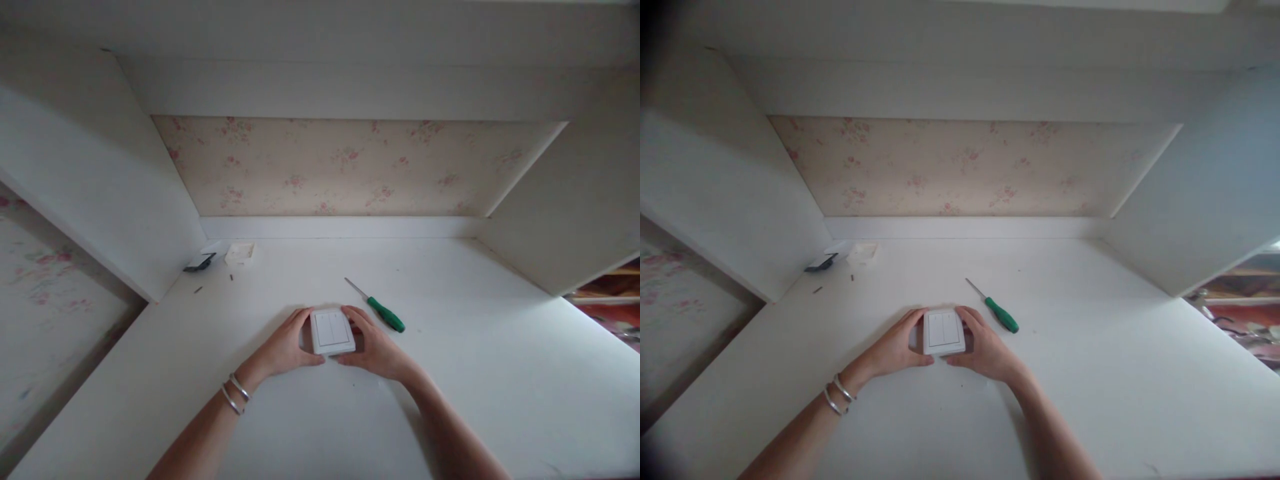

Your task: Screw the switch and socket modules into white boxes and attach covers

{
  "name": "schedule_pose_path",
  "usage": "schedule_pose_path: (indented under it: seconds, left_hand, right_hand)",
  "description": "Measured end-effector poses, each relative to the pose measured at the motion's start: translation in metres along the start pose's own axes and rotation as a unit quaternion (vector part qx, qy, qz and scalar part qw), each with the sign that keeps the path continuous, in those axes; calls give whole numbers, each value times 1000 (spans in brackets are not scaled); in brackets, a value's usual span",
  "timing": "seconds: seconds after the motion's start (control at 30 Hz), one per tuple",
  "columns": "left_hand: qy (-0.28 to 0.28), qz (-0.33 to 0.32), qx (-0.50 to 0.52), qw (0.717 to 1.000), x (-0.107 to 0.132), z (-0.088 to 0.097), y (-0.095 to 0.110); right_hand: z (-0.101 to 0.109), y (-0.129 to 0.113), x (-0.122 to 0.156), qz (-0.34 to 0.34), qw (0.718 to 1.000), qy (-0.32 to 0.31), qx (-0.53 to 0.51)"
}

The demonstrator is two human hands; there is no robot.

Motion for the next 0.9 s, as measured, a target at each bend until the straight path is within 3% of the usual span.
schedule_pose_path:
  seconds: [0.27,0.43,0.73,0.9]
  left_hand:
    - [-7,-11,-7,1000,2,-2,17]
    - [-13,-26,18,999,-1,-14,30]
    - [-32,-26,89,995,-17,-59,35]
    - [-31,-26,133,990,-20,-65,39]
  right_hand:
    - [1,-4,11,0,996,-1,84]
    - [9,-4,28,4,993,12,114]
    - [58,3,59,-8,994,45,101]
    - [109,21,62,-18,996,75,53]
Point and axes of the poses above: each hand's wrist, its own x-axis away from the middle knuckle, its own z-axis out of the back of the hand, y = z × x, the point moved 10 cm from there along -x, towards the middle knuckle, and after that the axes turned 12 degrees about -z, right-handed, at the moved point
